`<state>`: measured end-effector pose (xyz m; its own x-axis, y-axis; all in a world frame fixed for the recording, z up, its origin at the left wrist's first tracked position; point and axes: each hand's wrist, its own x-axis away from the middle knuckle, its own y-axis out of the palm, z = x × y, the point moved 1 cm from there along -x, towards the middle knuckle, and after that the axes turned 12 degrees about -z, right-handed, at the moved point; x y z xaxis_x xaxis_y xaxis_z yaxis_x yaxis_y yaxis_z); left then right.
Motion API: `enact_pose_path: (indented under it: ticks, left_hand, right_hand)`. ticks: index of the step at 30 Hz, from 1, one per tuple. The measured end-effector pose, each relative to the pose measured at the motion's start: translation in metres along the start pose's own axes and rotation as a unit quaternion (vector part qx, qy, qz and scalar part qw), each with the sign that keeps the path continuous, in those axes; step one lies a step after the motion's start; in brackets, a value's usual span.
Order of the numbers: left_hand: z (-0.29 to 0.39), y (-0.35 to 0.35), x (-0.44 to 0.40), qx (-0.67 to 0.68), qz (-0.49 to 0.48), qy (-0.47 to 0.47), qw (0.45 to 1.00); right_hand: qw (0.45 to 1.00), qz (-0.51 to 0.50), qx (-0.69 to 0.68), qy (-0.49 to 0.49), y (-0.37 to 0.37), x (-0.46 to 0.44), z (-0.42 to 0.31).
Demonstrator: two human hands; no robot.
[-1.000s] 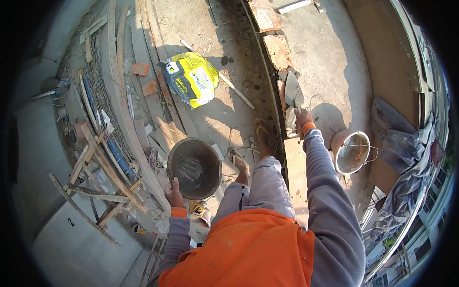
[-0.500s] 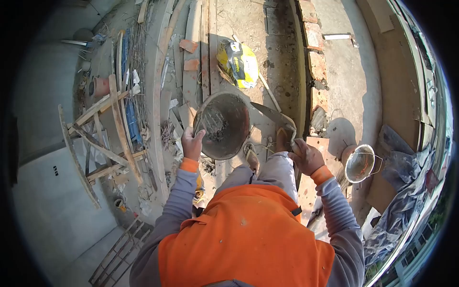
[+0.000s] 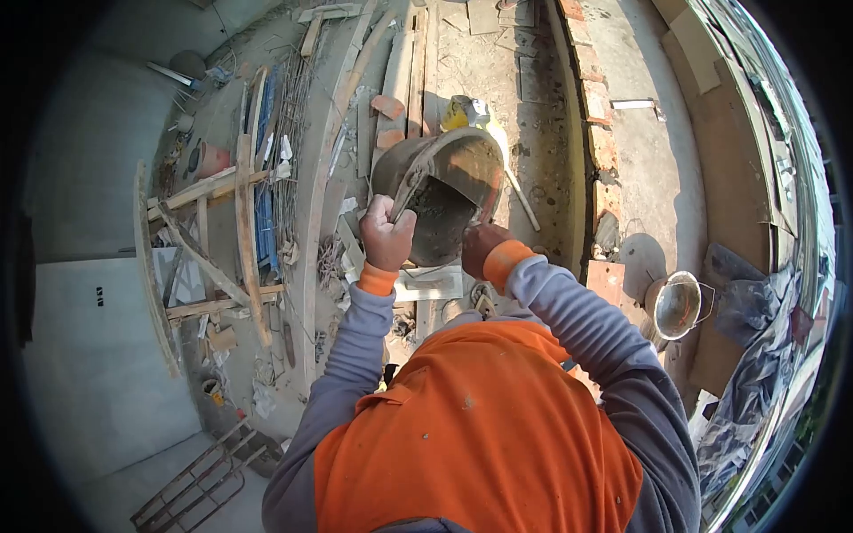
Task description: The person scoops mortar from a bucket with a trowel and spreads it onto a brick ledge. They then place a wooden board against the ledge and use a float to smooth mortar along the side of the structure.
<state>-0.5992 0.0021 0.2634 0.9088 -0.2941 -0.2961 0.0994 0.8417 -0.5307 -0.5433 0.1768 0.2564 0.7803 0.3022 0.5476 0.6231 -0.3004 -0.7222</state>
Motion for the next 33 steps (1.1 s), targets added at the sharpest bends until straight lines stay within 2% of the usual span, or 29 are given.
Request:
enact_pose_path:
  ticks: [2, 4, 6, 8, 10, 11, 13, 14, 16, 17, 19, 20, 22, 23, 24, 26, 27, 28, 30, 32, 33]
  left_hand:
    - [0.002, -0.011, 0.009, 0.019, -0.023, -0.010, 1.000]
    - [0.011, -0.021, 0.017, 0.000, -0.053, 0.022, 0.998]
    - [0.009, -0.028, 0.025, 0.016, -0.075, 0.017, 0.997]
    - [0.007, -0.028, 0.031, 0.035, -0.101, 0.016, 0.994]
    - [0.007, -0.033, 0.032, 0.063, -0.095, 0.015, 0.993]
    - [0.006, -0.035, 0.032, 0.107, -0.093, -0.003, 0.990]
    - [0.019, -0.037, 0.031, 0.149, -0.068, -0.029, 0.986]
    - [0.030, -0.033, 0.029, 0.178, -0.060, -0.070, 0.980]
    - [0.022, -0.023, 0.022, 0.120, -0.041, -0.063, 0.990]
    - [0.020, -0.011, 0.017, 0.123, -0.047, -0.059, 0.990]
    - [0.015, 0.012, 0.004, 0.133, 0.016, -0.088, 0.987]
    - [0.010, 0.024, -0.002, 0.134, 0.009, -0.084, 0.987]
    - [-0.010, 0.049, -0.007, 0.170, 0.025, -0.152, 0.973]
    - [-0.030, 0.061, -0.007, 0.168, 0.024, -0.181, 0.969]
    - [-0.039, 0.073, -0.007, 0.168, 0.022, -0.180, 0.969]
    - [-0.055, 0.097, -0.008, 0.181, 0.059, -0.256, 0.948]
    - [-0.068, 0.105, -0.004, 0.170, 0.057, -0.283, 0.942]
    - [-0.078, 0.109, 0.000, 0.168, 0.058, -0.286, 0.942]
    - [-0.098, 0.114, 0.010, 0.098, 0.038, -0.369, 0.924]
    - [-0.120, 0.118, 0.024, 0.078, 0.055, -0.370, 0.924]
    - [-0.131, 0.116, 0.032, 0.046, 0.055, -0.384, 0.921]
  right_hand:
    - [0.992, -0.112, -0.059, 0.019, -0.003, 0.006, -0.012]
    - [0.989, -0.134, -0.059, -0.008, 0.006, 0.005, -0.007]
    - [0.975, -0.074, -0.013, -0.210, 0.029, -0.005, 0.009]
    - [0.949, -0.161, -0.195, -0.190, 0.007, 0.018, -0.003]
    - [0.885, -0.232, -0.384, -0.127, -0.008, 0.037, -0.003]
    - [0.886, -0.222, -0.390, -0.115, -0.001, 0.040, 0.008]
    - [0.743, -0.260, -0.579, -0.210, 0.023, 0.032, 0.029]
    - [0.744, -0.251, -0.584, -0.206, 0.033, 0.031, 0.039]
    - [0.597, -0.273, -0.718, -0.232, 0.047, 0.035, 0.057]
    - [0.573, -0.272, -0.737, -0.232, 0.050, 0.039, 0.066]
    - [0.559, -0.242, -0.755, -0.242, 0.058, 0.047, 0.086]
    - [0.542, -0.220, -0.771, -0.251, 0.061, 0.051, 0.096]
    - [0.555, -0.196, -0.772, -0.239, 0.047, 0.078, 0.116]
    - [0.550, -0.150, -0.791, -0.222, 0.045, 0.088, 0.129]
    - [0.544, -0.106, -0.807, -0.205, 0.046, 0.096, 0.144]
    - [0.512, -0.024, -0.836, -0.194, 0.052, 0.104, 0.182]
    - [0.574, -0.003, -0.804, -0.156, 0.037, 0.113, 0.201]
    - [0.584, 0.051, -0.803, -0.106, 0.026, 0.115, 0.219]
    - [0.650, 0.139, -0.745, -0.067, 0.009, 0.116, 0.260]
    - [0.723, 0.268, -0.637, -0.012, -0.014, 0.110, 0.296]
    - [0.724, 0.328, -0.605, 0.046, -0.029, 0.104, 0.306]
